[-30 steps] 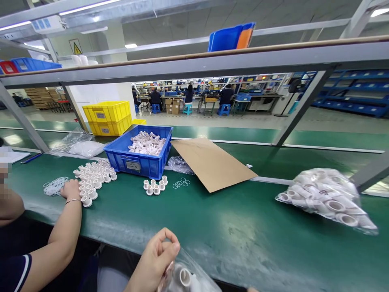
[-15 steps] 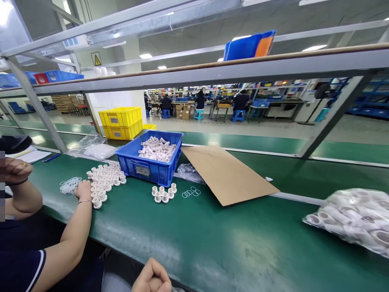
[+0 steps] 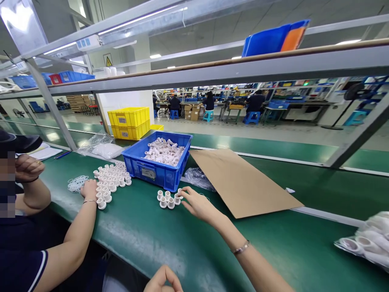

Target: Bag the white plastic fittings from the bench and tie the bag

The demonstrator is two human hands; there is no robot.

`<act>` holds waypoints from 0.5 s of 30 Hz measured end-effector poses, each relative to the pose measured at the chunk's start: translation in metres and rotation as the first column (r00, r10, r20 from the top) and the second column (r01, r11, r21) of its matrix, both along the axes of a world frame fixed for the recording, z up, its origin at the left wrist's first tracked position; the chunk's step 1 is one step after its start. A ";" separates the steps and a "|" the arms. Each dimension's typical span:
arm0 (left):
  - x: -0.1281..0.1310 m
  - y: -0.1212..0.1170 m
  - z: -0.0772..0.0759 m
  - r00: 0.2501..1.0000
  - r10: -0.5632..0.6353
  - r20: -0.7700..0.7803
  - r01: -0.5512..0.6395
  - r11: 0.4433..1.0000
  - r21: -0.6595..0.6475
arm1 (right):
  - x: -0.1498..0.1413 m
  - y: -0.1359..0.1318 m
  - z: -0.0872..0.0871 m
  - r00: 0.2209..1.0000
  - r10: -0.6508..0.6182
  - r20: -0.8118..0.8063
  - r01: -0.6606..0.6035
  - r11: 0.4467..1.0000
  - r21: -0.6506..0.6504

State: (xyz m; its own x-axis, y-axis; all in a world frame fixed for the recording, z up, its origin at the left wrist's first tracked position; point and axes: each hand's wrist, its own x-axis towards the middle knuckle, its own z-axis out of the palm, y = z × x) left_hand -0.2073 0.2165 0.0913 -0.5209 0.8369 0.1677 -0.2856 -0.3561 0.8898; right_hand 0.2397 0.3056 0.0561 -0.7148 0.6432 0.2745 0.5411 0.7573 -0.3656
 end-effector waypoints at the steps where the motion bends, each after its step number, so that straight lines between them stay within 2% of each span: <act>1: 0.004 -0.001 0.004 1.000 -0.029 -0.006 0.029 0.999 -0.027 | -0.008 0.006 -0.006 1.000 0.006 0.000 -0.006 1.000 0.004; 4: 0.036 -0.009 0.013 0.984 -0.179 -0.012 0.176 0.974 -0.146 | -0.020 0.015 -0.018 1.000 0.018 0.004 -0.018 1.000 0.008; 6: 0.078 -0.023 0.011 0.948 -0.317 0.005 0.309 0.920 -0.239 | -0.022 0.018 -0.019 1.000 0.006 0.006 -0.006 1.000 0.001; 8: 0.131 -0.044 0.001 0.895 -0.444 0.038 0.432 0.845 -0.315 | -0.016 0.014 -0.011 0.999 -0.031 0.004 0.032 0.999 -0.011; 11: 0.215 -0.080 -0.022 0.815 -0.573 0.090 0.560 0.738 -0.376 | 0.010 -0.015 0.023 0.992 -0.125 -0.038 0.124 0.992 -0.022; 13: 0.262 -0.097 -0.037 0.766 -0.631 0.121 0.620 0.677 -0.398 | 0.035 -0.054 0.053 0.983 -0.166 -0.082 0.162 0.986 -0.047; 15: 0.295 -0.106 -0.046 0.734 -0.656 0.173 0.662 0.635 -0.398 | 0.060 -0.102 0.075 0.985 -0.123 -0.120 0.102 0.981 -0.167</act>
State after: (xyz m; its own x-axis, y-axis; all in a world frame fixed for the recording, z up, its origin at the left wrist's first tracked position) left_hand 0.0880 0.1105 0.0456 0.1966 0.9419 -0.2723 -0.3105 0.3232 0.8939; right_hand 0.2997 0.2041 0.1310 -0.6004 0.7608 0.2466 0.5602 0.6201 -0.5492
